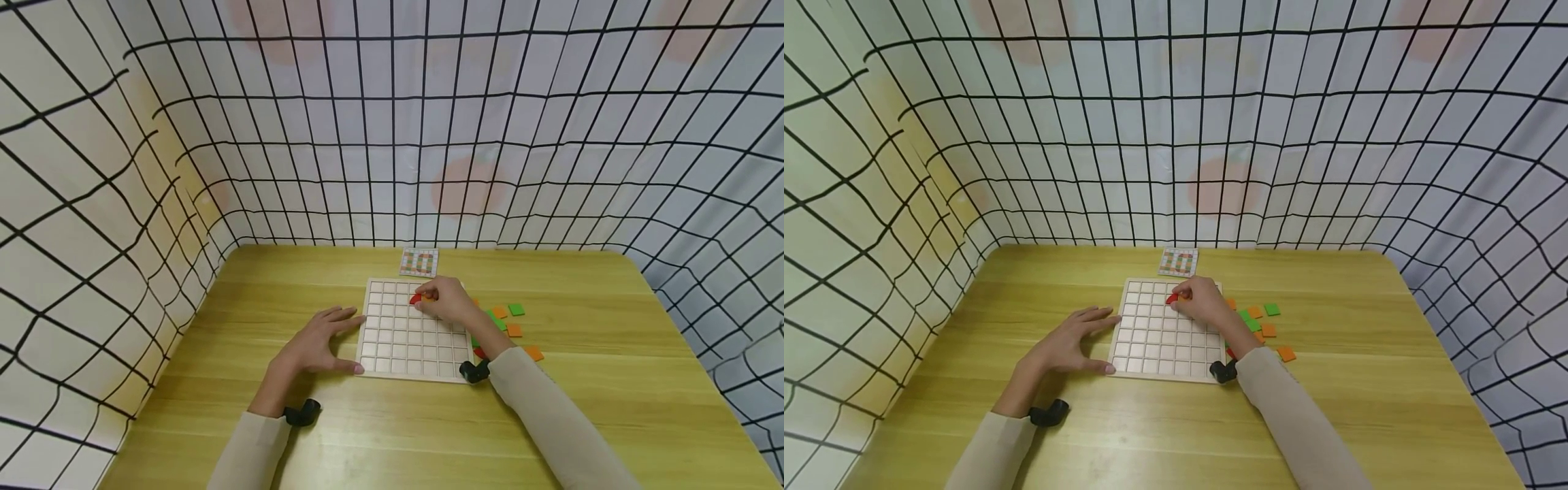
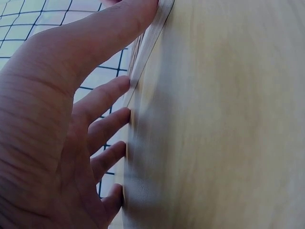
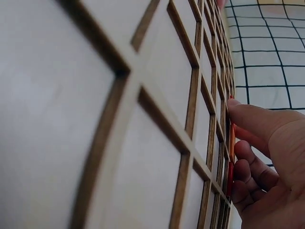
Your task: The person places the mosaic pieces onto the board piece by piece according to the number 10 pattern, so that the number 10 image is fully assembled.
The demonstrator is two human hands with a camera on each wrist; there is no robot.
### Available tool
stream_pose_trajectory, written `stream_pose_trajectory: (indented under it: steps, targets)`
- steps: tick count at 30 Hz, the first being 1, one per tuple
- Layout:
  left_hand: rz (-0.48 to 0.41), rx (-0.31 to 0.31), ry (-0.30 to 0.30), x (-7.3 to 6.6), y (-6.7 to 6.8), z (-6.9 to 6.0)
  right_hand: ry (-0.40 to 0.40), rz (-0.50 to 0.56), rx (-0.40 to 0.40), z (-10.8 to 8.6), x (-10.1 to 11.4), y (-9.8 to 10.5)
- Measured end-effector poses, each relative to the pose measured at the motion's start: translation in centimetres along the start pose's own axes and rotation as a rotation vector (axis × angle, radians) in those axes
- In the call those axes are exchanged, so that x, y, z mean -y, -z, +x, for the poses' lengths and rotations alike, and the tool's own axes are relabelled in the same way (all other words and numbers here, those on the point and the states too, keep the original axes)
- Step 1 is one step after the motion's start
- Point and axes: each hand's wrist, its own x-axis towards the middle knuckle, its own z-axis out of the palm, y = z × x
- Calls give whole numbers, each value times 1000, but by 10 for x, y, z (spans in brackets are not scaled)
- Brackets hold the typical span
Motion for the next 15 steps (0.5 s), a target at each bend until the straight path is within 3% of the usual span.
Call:
stream_pose_trajectory:
  steps: [8,15]
  targets:
    - [-13,-3,-17,-1,-1,4,39,50,-50,-9,-4,4]
    - [-18,-15,-16,0,0,1,48,66,-106,-17,-11,8]
